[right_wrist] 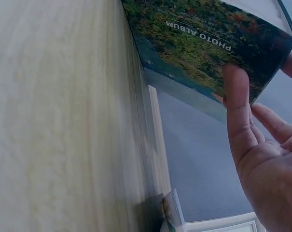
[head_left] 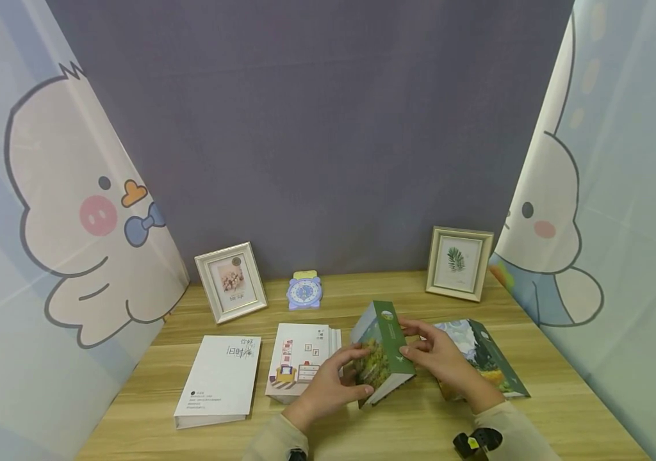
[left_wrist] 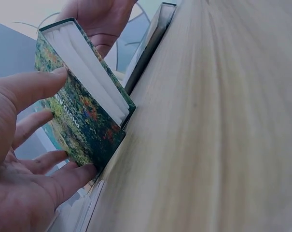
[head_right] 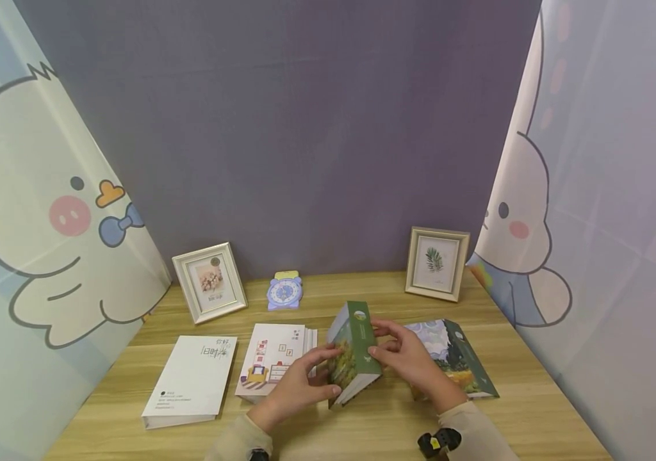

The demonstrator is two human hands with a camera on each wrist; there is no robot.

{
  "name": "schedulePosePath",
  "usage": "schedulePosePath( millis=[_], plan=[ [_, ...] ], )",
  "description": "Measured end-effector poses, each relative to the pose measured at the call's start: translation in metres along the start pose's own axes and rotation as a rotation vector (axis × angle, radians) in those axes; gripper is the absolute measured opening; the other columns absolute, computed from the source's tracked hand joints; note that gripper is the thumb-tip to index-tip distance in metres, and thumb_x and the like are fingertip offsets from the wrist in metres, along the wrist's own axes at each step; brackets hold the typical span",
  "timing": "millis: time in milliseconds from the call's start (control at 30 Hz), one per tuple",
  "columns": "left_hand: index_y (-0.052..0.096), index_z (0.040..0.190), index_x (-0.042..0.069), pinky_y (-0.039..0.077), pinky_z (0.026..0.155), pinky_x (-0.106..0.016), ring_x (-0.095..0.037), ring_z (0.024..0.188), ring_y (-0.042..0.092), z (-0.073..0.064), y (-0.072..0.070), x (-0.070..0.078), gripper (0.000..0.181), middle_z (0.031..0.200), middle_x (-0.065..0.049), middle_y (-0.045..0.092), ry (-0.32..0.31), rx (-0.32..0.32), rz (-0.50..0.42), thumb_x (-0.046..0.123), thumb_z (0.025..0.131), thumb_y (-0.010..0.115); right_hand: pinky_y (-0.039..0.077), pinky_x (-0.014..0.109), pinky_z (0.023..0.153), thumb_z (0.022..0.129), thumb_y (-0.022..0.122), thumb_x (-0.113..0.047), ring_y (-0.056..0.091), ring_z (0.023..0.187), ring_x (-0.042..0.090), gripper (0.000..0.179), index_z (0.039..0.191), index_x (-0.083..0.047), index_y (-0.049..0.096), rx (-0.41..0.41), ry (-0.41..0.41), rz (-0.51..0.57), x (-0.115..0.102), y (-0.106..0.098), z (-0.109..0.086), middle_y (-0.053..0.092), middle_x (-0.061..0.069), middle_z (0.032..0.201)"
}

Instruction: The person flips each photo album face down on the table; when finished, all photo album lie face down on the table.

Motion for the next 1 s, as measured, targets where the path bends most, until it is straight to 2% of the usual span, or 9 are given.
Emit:
schedulePosePath(
  millis=[167,267,533,700,867,1000],
  plan=[
    [0.06,0.144,0.01,0.043,0.114,-0.052,-0.044,0.15,0.034,-0.001,-0.003,0.0,0.057,0.163,-0.021,0.036,-0.034,0.031,0.065,0.01,0.091,0.083,0.062,0.035,0.072,0.103,0.07,-0.017,0.072,0.095,0.024,0.055,0.152,-0.004,0.049,0.053,0.052,-0.124,0.004,-0.005,-0.001,0.054,0.026,0.137],
    [0.062,0.141,0.009,0.044,0.114,-0.05,-0.043,0.149,0.035,-0.001,-0.003,-0.001,0.057,0.163,-0.022,0.036,-0.055,0.041,0.104,0.01,0.089,0.084,0.061,0.033,0.072,0.102,0.071,-0.016,0.072,0.093,0.023,0.054,0.15,-0.003,0.051,0.073,0.07,-0.162,0.007,-0.007,0.0,0.054,0.025,0.137],
    [0.062,0.14,0.007,0.043,0.115,-0.047,-0.043,0.15,0.035,0.0,-0.001,-0.005,0.057,0.164,-0.023,0.033,-0.075,0.028,0.137,0.01,0.087,0.086,0.061,0.033,0.071,0.101,0.071,-0.013,0.071,0.094,0.022,0.051,0.148,-0.003,0.054,0.102,0.102,-0.195,0.013,-0.01,0.0,0.057,0.025,0.134],
    [0.062,0.14,0.005,0.043,0.115,-0.045,-0.043,0.149,0.036,0.0,0.002,-0.002,0.058,0.164,-0.025,0.033,-0.068,0.022,0.146,0.01,0.087,0.086,0.06,0.031,0.07,0.1,0.073,-0.015,0.068,0.094,0.02,0.047,0.144,-0.007,0.059,0.151,0.138,-0.266,0.016,-0.013,-0.002,0.062,0.018,0.129],
    [0.06,0.143,0.008,0.041,0.117,-0.043,-0.04,0.151,0.033,0.0,0.004,-0.002,0.063,0.167,-0.021,0.029,-0.098,-0.001,0.165,0.012,0.086,0.087,0.059,0.031,0.068,0.099,0.075,-0.019,0.067,0.094,0.021,0.045,0.139,-0.004,0.062,0.163,0.135,-0.333,0.016,-0.015,-0.003,0.065,0.016,0.122],
    [0.06,0.144,0.01,0.04,0.118,-0.041,-0.04,0.152,0.032,0.0,0.004,-0.003,0.067,0.168,-0.02,0.028,-0.112,-0.015,0.193,0.015,0.083,0.09,0.057,0.03,0.068,0.098,0.077,-0.025,0.066,0.093,0.019,0.046,0.137,-0.006,0.064,0.158,0.17,-0.357,0.02,-0.016,-0.002,0.066,0.012,0.118]
  ],
)
Point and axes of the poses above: each hand's wrist, its own z-axis towards the middle knuckle, its own y-axis out of the palm, x = y × z, the point moved 9 cm from there along z, towards the middle knuckle
